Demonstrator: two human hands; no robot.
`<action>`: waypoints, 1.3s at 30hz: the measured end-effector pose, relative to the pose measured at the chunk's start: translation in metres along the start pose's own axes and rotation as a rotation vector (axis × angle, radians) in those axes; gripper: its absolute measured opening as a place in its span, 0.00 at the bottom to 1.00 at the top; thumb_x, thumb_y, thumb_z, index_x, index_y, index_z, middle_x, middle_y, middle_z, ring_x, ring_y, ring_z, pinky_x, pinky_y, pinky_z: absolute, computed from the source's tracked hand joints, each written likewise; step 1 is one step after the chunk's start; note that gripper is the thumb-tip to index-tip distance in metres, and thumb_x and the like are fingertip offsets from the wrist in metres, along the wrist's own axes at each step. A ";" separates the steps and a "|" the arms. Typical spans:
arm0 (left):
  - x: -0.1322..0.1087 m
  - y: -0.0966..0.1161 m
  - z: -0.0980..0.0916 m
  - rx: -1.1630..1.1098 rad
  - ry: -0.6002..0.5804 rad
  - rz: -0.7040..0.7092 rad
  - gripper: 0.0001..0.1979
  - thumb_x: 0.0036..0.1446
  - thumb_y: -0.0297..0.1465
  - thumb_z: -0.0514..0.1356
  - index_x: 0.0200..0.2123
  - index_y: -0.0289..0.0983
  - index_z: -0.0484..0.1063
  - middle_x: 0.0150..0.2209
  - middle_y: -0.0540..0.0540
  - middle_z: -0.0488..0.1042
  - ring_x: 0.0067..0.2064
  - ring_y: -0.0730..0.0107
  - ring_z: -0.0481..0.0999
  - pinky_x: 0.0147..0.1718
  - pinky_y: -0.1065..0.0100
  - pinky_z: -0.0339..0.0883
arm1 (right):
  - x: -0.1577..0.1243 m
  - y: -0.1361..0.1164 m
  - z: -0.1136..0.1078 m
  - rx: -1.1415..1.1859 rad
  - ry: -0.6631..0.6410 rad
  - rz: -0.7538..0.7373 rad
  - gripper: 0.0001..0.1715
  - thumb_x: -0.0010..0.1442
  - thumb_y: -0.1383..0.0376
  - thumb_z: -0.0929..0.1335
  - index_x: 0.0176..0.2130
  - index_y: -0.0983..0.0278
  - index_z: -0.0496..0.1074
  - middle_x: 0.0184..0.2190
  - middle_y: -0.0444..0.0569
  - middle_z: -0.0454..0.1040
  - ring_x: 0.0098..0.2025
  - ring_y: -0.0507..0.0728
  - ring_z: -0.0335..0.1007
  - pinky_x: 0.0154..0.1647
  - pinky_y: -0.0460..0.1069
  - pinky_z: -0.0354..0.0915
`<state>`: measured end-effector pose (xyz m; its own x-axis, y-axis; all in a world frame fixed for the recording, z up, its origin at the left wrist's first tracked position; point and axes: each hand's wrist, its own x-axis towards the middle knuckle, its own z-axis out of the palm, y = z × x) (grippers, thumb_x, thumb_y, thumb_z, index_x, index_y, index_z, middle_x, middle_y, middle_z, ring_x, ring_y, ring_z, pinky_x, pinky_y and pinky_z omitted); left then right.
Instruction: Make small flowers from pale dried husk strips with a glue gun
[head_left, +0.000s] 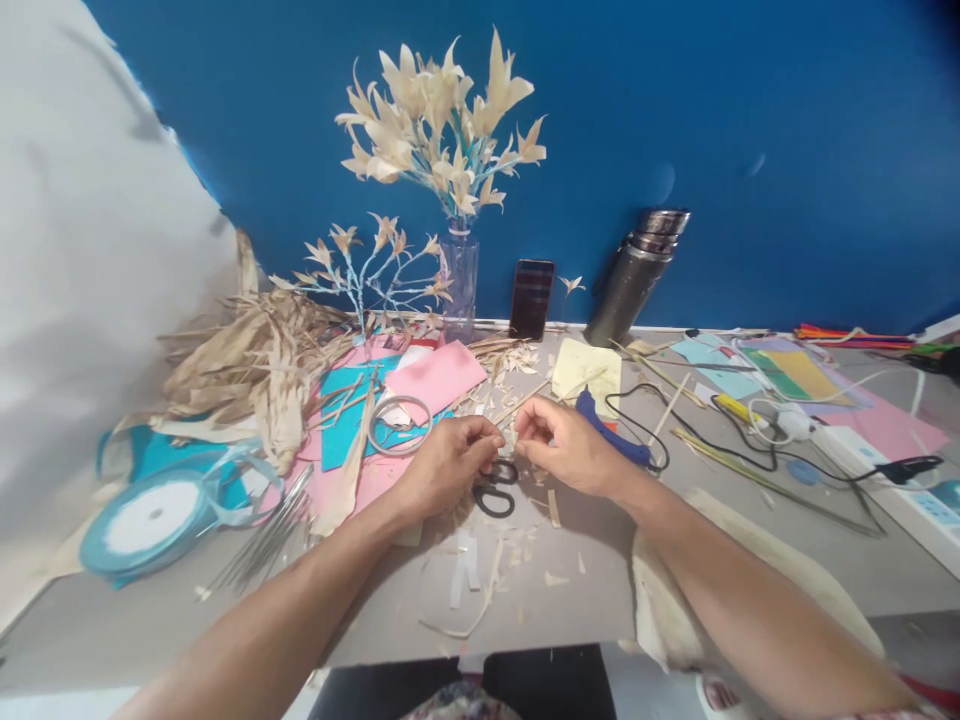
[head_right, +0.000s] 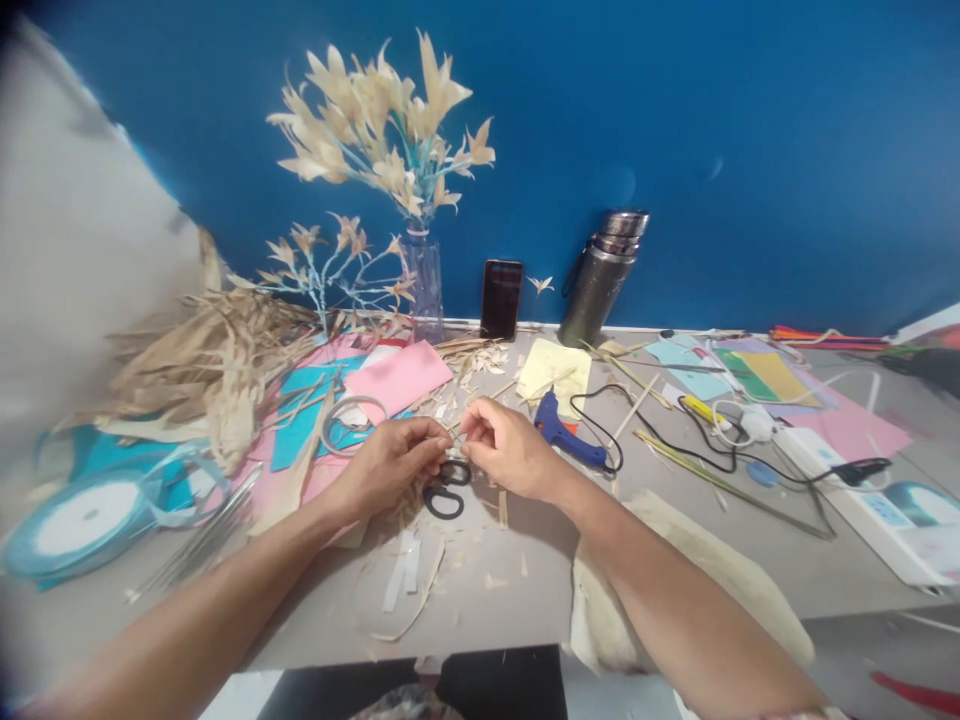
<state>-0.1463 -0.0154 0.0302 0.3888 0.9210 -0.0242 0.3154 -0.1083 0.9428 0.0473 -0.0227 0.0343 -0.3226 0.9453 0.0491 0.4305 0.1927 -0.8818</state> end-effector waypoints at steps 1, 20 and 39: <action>0.001 0.000 -0.001 -0.034 0.015 -0.015 0.10 0.56 0.34 0.57 0.27 0.36 0.74 0.21 0.51 0.71 0.24 0.72 0.69 0.24 0.72 0.60 | 0.001 0.000 0.000 0.023 0.008 0.005 0.07 0.54 0.70 0.67 0.35 0.62 0.65 0.25 0.39 0.68 0.24 0.49 0.64 0.25 0.44 0.61; 0.001 0.002 -0.004 -0.158 -0.035 -0.015 0.06 0.52 0.32 0.61 0.27 0.35 0.73 0.20 0.53 0.69 0.22 0.75 0.66 0.23 0.73 0.58 | 0.001 0.001 -0.006 -0.135 0.054 -0.112 0.08 0.60 0.70 0.65 0.36 0.62 0.75 0.31 0.45 0.78 0.34 0.54 0.73 0.36 0.48 0.65; 0.000 0.000 0.001 -0.214 -0.045 -0.058 0.10 0.52 0.36 0.62 0.25 0.35 0.70 0.18 0.53 0.67 0.20 0.76 0.64 0.21 0.74 0.55 | -0.006 0.002 0.016 -0.665 0.348 -0.478 0.09 0.57 0.71 0.67 0.32 0.60 0.78 0.32 0.49 0.77 0.35 0.57 0.72 0.35 0.49 0.62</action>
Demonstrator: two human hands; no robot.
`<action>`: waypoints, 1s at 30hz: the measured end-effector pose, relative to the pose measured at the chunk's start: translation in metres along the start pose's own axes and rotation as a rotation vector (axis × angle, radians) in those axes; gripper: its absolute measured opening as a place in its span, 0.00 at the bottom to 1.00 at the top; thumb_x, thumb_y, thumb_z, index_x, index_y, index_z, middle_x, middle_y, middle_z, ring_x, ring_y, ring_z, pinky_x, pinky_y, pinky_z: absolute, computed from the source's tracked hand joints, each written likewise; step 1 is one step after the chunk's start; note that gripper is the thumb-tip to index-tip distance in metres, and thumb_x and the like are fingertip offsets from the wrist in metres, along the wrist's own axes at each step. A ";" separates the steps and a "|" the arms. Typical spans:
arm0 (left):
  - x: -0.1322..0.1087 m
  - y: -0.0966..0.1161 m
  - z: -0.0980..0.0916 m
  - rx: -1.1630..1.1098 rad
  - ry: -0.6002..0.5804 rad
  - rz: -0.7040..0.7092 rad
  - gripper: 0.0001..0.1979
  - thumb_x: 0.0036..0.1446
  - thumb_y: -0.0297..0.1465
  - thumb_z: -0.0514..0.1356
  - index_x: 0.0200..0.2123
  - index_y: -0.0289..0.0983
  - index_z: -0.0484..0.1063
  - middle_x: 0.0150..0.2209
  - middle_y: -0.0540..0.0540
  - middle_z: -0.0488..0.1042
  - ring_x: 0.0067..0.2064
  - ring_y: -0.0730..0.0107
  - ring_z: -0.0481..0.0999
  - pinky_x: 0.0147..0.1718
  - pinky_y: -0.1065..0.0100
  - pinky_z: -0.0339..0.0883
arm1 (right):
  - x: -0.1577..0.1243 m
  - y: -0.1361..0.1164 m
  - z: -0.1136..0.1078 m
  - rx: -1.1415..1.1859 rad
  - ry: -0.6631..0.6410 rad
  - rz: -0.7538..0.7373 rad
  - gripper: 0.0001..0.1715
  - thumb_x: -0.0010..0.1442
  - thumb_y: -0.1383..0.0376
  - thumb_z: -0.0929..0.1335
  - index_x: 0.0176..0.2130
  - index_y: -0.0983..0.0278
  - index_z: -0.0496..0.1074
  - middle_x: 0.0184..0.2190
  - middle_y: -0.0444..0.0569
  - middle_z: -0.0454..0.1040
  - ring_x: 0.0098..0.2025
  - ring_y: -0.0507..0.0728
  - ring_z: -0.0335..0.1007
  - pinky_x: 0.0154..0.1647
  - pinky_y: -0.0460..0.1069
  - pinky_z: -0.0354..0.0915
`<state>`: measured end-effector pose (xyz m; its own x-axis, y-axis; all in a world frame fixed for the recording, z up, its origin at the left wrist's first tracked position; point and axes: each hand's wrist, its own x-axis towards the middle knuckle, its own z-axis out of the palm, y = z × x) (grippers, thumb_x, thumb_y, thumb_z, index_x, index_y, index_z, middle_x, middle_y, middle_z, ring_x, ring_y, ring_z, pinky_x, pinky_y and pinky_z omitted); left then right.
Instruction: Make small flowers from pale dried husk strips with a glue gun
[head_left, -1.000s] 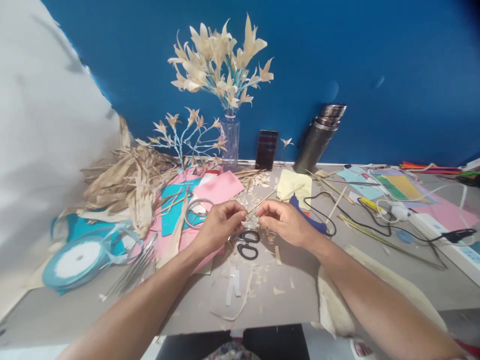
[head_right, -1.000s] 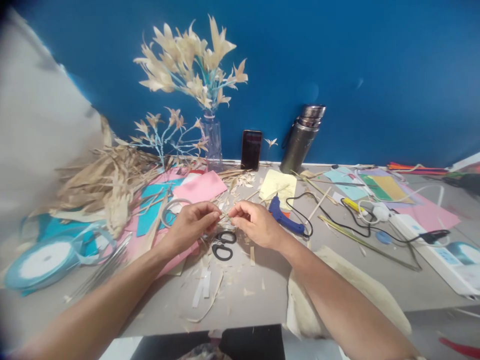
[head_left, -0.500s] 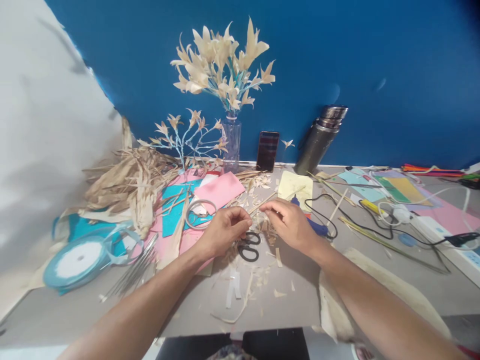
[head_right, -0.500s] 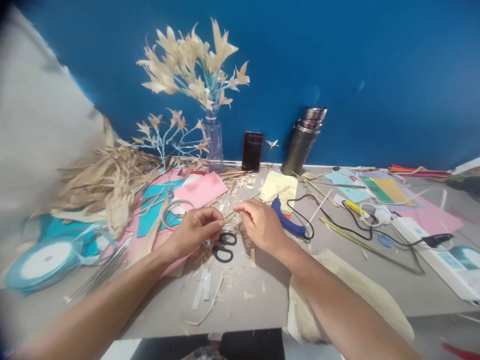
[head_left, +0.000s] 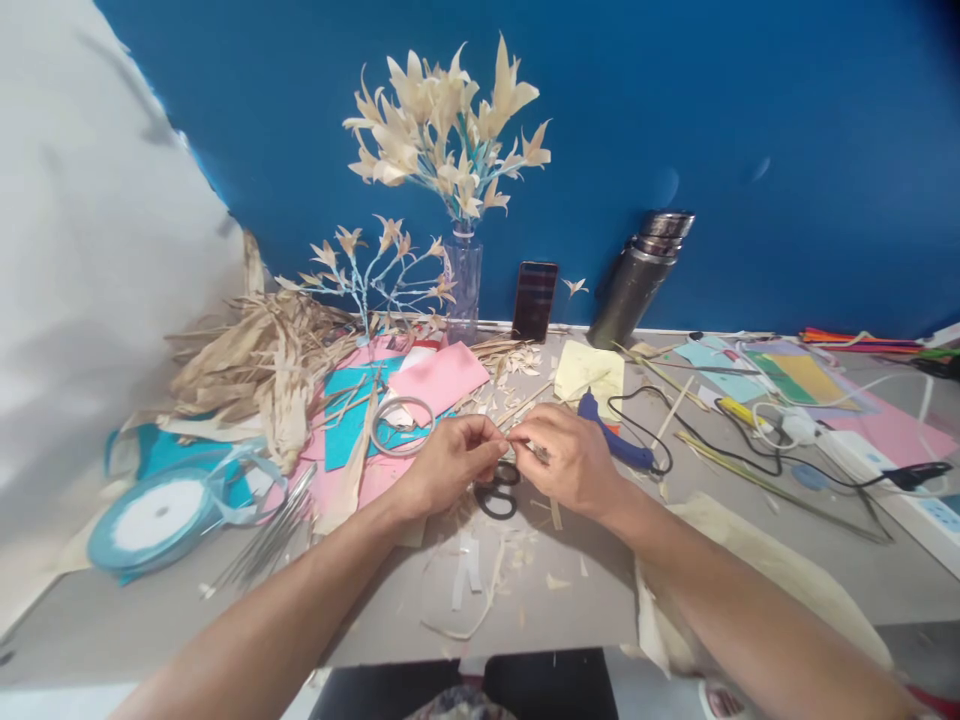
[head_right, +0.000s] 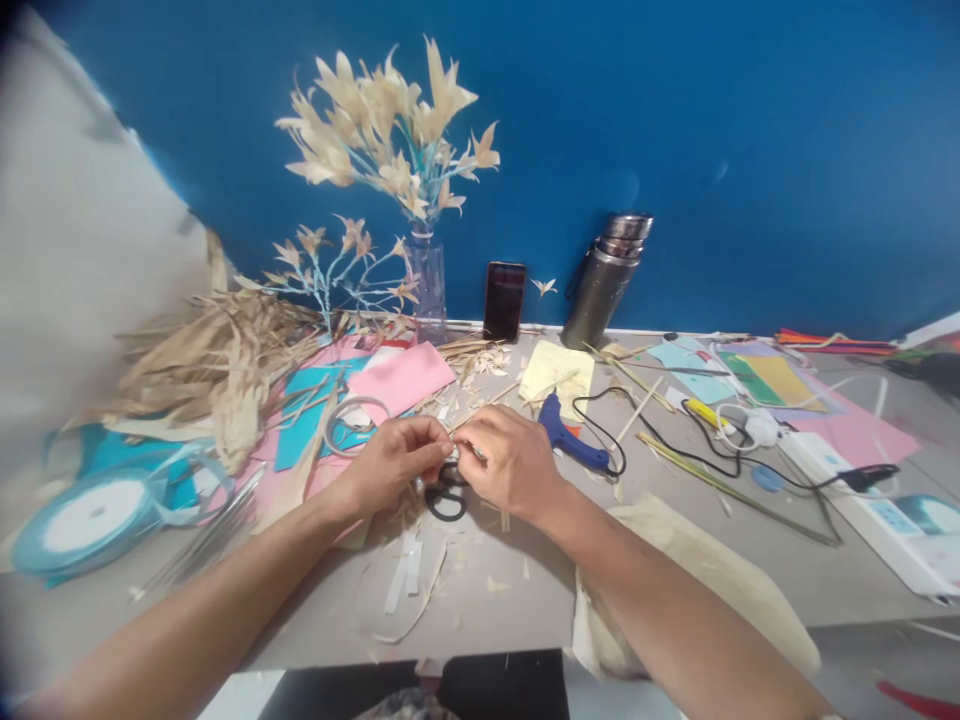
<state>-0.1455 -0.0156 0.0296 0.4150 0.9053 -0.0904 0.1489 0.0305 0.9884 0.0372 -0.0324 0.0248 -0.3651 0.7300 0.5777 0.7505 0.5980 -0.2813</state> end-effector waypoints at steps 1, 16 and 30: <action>0.000 0.001 0.000 -0.015 -0.010 -0.004 0.10 0.51 0.36 0.63 0.25 0.35 0.70 0.18 0.53 0.67 0.20 0.76 0.64 0.21 0.74 0.56 | 0.000 -0.001 0.001 0.023 0.006 0.031 0.10 0.55 0.72 0.68 0.32 0.60 0.78 0.31 0.48 0.77 0.35 0.56 0.72 0.35 0.49 0.62; 0.000 0.004 0.000 -0.210 0.065 -0.049 0.09 0.50 0.33 0.65 0.27 0.34 0.71 0.18 0.53 0.69 0.21 0.78 0.66 0.23 0.75 0.57 | 0.007 0.006 -0.011 0.337 0.028 0.200 0.06 0.58 0.70 0.68 0.34 0.63 0.77 0.29 0.46 0.76 0.29 0.53 0.69 0.29 0.47 0.62; -0.001 -0.002 0.003 -0.405 0.006 -0.062 0.11 0.48 0.34 0.69 0.28 0.33 0.72 0.26 0.44 0.79 0.27 0.69 0.77 0.30 0.71 0.68 | 0.007 -0.001 -0.003 0.494 0.013 0.213 0.06 0.56 0.73 0.70 0.30 0.64 0.77 0.26 0.45 0.75 0.25 0.50 0.66 0.26 0.44 0.60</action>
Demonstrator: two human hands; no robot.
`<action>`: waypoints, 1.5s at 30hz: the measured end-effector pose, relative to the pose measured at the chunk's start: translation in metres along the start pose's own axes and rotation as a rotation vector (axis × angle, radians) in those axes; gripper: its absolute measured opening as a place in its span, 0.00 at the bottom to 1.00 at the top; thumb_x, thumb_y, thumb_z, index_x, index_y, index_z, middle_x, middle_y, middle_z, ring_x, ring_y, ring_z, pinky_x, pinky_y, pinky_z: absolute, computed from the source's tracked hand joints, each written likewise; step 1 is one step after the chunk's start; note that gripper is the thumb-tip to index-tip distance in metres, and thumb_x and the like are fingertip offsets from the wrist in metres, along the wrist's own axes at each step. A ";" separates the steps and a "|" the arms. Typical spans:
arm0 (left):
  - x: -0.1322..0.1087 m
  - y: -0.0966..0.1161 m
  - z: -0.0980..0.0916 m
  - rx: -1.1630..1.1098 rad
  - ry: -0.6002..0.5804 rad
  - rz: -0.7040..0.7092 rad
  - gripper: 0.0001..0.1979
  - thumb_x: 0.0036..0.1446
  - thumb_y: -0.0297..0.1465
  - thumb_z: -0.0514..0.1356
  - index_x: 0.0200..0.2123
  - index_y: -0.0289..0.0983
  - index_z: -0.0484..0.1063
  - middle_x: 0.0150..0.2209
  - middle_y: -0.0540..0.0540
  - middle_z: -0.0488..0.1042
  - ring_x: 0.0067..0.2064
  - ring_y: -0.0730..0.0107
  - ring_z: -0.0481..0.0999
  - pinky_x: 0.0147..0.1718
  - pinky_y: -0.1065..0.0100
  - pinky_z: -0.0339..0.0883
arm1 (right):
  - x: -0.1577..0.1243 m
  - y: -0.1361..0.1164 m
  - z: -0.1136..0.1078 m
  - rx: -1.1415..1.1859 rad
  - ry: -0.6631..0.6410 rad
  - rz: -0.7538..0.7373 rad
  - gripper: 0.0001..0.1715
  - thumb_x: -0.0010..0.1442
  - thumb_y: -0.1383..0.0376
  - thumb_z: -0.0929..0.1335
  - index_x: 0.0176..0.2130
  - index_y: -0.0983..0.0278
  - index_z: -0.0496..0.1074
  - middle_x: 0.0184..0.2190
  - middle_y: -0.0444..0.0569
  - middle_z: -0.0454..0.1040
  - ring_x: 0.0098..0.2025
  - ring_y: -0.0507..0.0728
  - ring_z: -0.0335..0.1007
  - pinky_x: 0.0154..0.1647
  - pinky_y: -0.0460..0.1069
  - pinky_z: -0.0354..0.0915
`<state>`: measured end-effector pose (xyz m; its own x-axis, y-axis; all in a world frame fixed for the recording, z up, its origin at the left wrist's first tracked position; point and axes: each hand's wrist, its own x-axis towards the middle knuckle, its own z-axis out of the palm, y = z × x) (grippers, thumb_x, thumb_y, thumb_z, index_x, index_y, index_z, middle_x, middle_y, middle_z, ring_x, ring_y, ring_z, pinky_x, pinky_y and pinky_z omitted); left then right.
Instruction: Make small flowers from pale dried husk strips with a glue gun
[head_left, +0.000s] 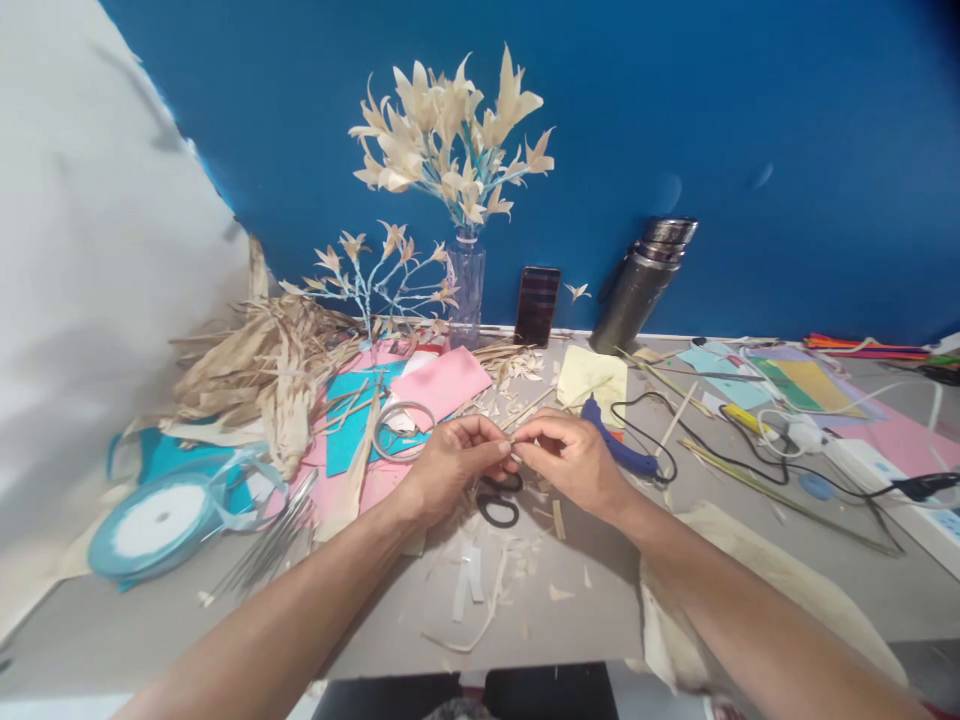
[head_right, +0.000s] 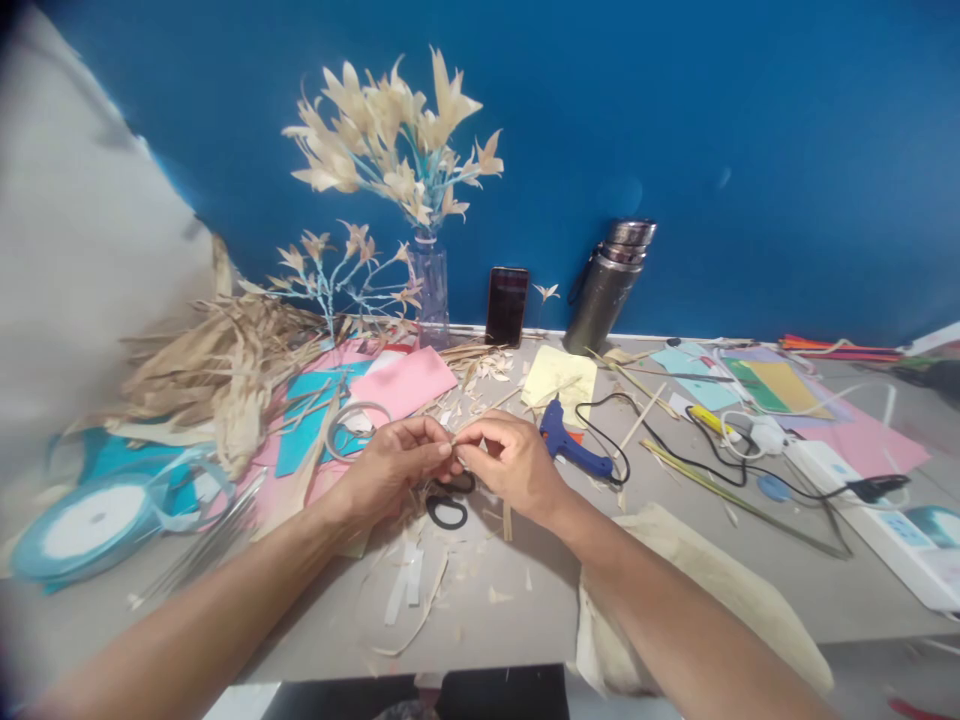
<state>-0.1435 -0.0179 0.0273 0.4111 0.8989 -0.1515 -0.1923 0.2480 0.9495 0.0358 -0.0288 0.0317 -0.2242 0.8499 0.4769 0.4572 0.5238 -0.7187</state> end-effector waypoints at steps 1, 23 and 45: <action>0.000 -0.001 0.000 -0.023 -0.002 -0.019 0.12 0.47 0.34 0.70 0.28 0.34 0.72 0.25 0.44 0.79 0.27 0.69 0.77 0.30 0.70 0.68 | 0.000 0.000 0.001 0.004 0.005 0.000 0.06 0.56 0.72 0.70 0.30 0.64 0.77 0.27 0.45 0.75 0.26 0.50 0.67 0.26 0.44 0.60; 0.001 -0.004 0.001 0.125 0.111 0.176 0.11 0.47 0.28 0.70 0.33 0.34 0.73 0.23 0.51 0.76 0.24 0.76 0.74 0.25 0.75 0.67 | 0.002 -0.001 -0.008 0.012 -0.077 0.030 0.03 0.58 0.68 0.71 0.33 0.63 0.78 0.30 0.47 0.77 0.29 0.52 0.69 0.28 0.45 0.62; -0.002 -0.001 0.005 -0.013 0.136 0.131 0.15 0.46 0.28 0.70 0.39 0.34 0.78 0.29 0.49 0.76 0.26 0.76 0.71 0.26 0.73 0.65 | -0.003 -0.007 0.002 0.166 0.027 0.322 0.07 0.57 0.64 0.69 0.29 0.64 0.73 0.22 0.42 0.71 0.22 0.50 0.63 0.23 0.44 0.59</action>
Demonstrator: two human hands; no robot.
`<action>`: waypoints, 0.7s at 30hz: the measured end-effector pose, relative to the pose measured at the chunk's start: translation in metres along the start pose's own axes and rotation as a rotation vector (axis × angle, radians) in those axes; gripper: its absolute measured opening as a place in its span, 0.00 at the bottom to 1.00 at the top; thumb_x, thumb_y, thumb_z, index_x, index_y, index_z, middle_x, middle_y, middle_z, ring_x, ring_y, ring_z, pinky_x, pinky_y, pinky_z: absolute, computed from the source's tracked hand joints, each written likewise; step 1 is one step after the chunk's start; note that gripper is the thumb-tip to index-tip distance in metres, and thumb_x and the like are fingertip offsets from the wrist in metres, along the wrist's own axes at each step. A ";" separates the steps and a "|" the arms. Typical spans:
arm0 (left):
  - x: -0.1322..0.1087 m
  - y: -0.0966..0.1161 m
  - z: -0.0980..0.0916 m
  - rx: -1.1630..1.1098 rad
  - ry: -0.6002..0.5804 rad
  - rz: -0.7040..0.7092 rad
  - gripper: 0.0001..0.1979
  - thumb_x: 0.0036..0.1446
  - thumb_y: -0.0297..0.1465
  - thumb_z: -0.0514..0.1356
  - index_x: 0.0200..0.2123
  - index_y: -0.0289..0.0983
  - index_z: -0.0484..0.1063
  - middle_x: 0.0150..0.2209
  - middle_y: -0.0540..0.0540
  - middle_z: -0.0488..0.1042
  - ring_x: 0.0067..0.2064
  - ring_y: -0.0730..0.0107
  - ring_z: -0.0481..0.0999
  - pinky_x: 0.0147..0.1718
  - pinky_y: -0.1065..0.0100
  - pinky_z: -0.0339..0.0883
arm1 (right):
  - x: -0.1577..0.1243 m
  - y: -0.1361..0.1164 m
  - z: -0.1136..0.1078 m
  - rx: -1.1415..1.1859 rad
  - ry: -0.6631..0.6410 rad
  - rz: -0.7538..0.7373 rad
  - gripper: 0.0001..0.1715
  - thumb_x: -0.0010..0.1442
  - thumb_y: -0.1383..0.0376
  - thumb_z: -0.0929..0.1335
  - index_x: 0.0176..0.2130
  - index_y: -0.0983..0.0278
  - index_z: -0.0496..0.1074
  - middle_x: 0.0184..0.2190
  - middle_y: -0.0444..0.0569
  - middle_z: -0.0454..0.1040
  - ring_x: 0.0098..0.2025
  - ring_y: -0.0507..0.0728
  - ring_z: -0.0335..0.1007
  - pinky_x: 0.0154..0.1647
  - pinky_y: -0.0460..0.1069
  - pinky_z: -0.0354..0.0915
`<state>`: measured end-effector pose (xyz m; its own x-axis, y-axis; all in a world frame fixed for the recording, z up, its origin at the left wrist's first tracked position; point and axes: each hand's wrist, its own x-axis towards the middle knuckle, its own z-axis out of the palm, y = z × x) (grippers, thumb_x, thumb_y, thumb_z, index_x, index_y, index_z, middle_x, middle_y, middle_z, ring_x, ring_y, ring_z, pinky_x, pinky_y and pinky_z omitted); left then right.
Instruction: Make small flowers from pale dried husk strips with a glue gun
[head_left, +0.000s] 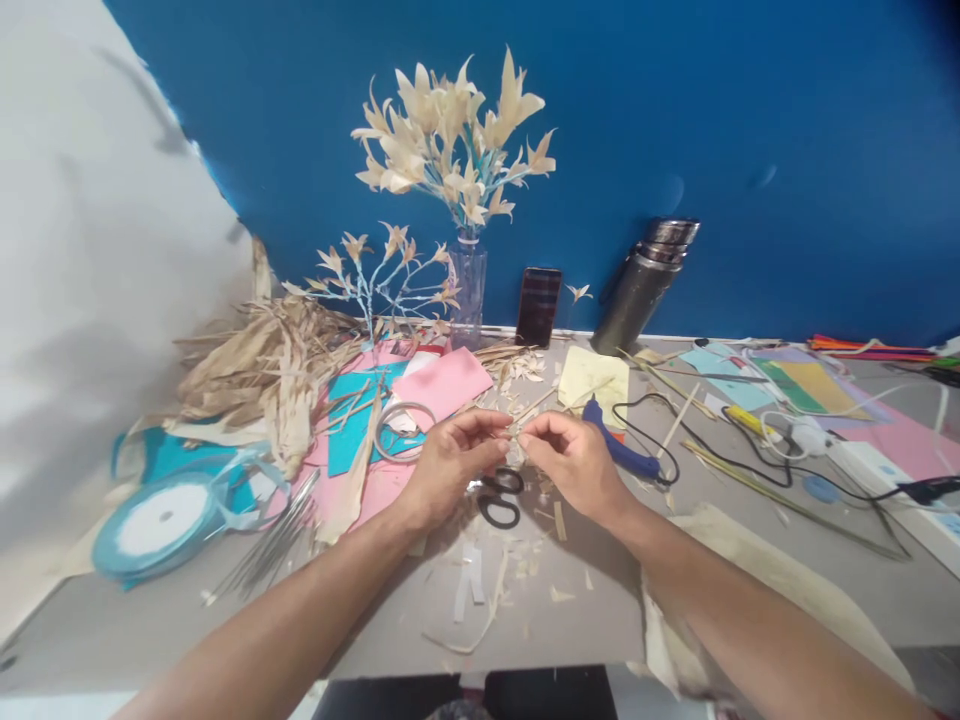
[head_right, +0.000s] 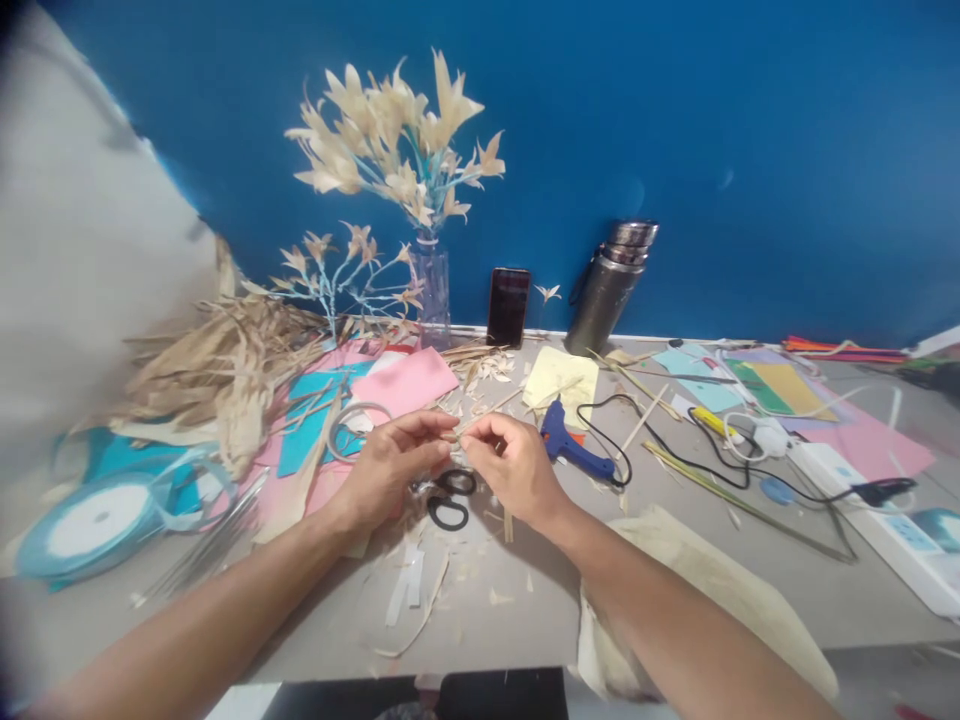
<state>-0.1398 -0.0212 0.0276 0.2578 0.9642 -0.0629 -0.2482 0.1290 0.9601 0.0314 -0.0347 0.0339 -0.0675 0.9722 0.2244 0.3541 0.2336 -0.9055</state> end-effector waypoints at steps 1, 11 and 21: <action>0.001 -0.002 0.000 -0.031 -0.018 -0.026 0.15 0.45 0.29 0.71 0.39 0.34 0.79 0.27 0.49 0.75 0.25 0.77 0.70 0.26 0.73 0.64 | -0.001 0.000 0.002 0.016 0.014 0.002 0.07 0.57 0.64 0.69 0.28 0.64 0.73 0.21 0.42 0.71 0.22 0.50 0.63 0.23 0.44 0.59; 0.003 -0.011 0.001 -0.248 -0.047 -0.159 0.16 0.42 0.33 0.74 0.35 0.33 0.82 0.22 0.49 0.72 0.22 0.78 0.68 0.22 0.74 0.60 | -0.002 0.000 0.009 0.271 -0.104 0.140 0.09 0.55 0.62 0.69 0.26 0.64 0.71 0.15 0.38 0.64 0.18 0.48 0.56 0.20 0.44 0.57; 0.004 -0.012 0.001 -0.290 -0.053 -0.188 0.16 0.42 0.32 0.74 0.36 0.31 0.81 0.22 0.48 0.73 0.23 0.77 0.69 0.23 0.74 0.60 | -0.005 0.003 0.011 0.033 0.047 0.019 0.07 0.55 0.64 0.69 0.27 0.64 0.74 0.20 0.42 0.73 0.21 0.50 0.64 0.21 0.44 0.60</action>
<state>-0.1344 -0.0195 0.0159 0.3702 0.9050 -0.2097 -0.4451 0.3709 0.8150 0.0221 -0.0388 0.0258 -0.0169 0.9746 0.2234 0.3244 0.2167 -0.9208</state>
